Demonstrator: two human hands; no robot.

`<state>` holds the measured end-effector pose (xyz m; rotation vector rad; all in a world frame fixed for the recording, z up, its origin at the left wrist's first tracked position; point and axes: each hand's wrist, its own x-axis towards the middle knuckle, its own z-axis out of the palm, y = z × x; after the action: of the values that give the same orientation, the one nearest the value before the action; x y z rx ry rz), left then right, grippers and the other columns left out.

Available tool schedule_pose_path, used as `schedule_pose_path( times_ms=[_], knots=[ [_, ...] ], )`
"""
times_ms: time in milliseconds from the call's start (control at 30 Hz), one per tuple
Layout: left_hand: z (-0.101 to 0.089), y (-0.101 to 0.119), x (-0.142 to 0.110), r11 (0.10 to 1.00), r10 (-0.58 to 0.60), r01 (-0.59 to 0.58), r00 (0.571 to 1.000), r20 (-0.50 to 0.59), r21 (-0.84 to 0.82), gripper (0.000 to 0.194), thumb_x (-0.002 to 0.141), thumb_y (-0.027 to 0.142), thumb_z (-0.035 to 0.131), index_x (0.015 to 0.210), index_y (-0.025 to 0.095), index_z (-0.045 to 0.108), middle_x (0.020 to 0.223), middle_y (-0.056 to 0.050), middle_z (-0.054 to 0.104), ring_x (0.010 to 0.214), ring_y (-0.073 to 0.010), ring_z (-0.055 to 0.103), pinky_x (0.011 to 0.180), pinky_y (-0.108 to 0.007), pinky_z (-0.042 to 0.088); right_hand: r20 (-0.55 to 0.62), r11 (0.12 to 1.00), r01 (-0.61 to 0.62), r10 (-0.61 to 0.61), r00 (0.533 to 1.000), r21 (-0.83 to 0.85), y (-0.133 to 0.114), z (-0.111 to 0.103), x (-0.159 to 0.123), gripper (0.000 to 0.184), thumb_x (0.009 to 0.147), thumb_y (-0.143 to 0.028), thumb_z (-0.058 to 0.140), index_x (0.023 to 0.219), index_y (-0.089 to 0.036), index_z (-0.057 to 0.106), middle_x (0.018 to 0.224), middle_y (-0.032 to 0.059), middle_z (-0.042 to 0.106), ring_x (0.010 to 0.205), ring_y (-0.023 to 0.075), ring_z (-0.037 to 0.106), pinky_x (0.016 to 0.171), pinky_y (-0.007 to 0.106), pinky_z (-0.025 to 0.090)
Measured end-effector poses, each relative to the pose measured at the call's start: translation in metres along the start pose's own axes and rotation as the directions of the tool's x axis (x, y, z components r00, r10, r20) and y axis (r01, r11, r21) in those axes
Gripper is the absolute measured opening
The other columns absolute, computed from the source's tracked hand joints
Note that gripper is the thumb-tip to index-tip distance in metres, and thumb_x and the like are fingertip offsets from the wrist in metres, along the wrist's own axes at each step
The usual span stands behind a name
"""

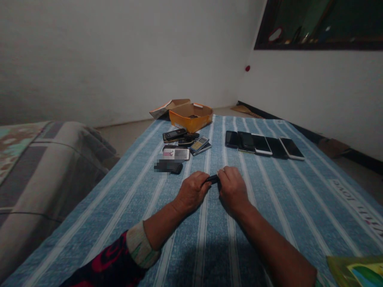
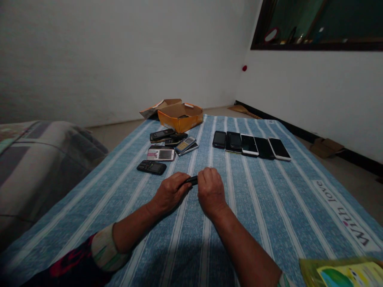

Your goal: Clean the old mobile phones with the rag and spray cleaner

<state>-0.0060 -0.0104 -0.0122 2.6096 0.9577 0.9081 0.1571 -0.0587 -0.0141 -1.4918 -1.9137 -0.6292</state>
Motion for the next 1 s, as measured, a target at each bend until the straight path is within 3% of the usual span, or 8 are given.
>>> schedule_pose_path(
  times_ms=[200, 533, 700, 1000],
  knots=[
    [-0.001, 0.001, 0.001, 1.0, -0.011, 0.011, 1.0, 0.001, -0.003, 0.01, 0.09, 0.018, 0.055, 0.09, 0.016, 0.065, 0.082, -0.005, 0.067, 0.08, -0.0182, 0.062, 0.076, -0.03, 0.052, -0.007, 0.993, 0.07, -0.071, 0.997, -0.097, -0.014, -0.001, 0.004, 0.031, 0.094, -0.008, 0.039, 0.072, -0.016, 0.059, 0.073, 0.0077, 0.049, 0.075, 0.0232, 0.038, 0.065, 0.035, 0.032],
    [-0.004, -0.001, 0.003, 0.992, -0.086, 0.086, 0.996, 0.008, -0.087, 0.016, 0.085, 0.016, 0.05, 0.083, 0.017, 0.066, 0.084, -0.006, 0.07, 0.08, -0.0188, 0.065, 0.075, -0.03, 0.053, -0.045, 0.989, 0.15, -0.15, 0.988, 0.01, -0.035, 0.002, 0.007, 0.031, 0.094, -0.006, 0.038, 0.079, -0.012, 0.064, 0.075, 0.0091, 0.052, 0.076, 0.023, 0.04, 0.065, 0.035, 0.034],
    [-0.004, -0.002, 0.004, 0.991, -0.109, 0.11, 0.994, 0.025, -0.079, 0.016, 0.088, 0.019, 0.05, 0.084, 0.017, 0.066, 0.084, -0.006, 0.07, 0.081, -0.0188, 0.066, 0.075, -0.03, 0.052, 0.013, 0.988, 0.156, -0.156, 0.988, 0.018, -0.027, 0.0, 0.008, 0.023, 0.092, -0.004, 0.044, 0.082, -0.01, 0.064, 0.078, 0.0094, 0.054, 0.078, 0.0225, 0.041, 0.067, 0.034, 0.036],
    [-0.007, 0.0, 0.005, 0.995, -0.092, 0.093, 0.995, 0.037, -0.042, 0.017, 0.091, 0.024, 0.053, 0.09, 0.017, 0.068, 0.078, -0.004, 0.067, 0.074, -0.0165, 0.064, 0.069, -0.027, 0.049, 0.057, 0.998, 0.047, -0.045, 0.997, -0.032, -0.001, 0.001, 0.003, 0.022, 0.093, -0.006, 0.047, 0.08, -0.014, 0.064, 0.081, 0.0091, 0.055, 0.084, 0.0237, 0.043, 0.069, 0.034, 0.038]
  ],
)
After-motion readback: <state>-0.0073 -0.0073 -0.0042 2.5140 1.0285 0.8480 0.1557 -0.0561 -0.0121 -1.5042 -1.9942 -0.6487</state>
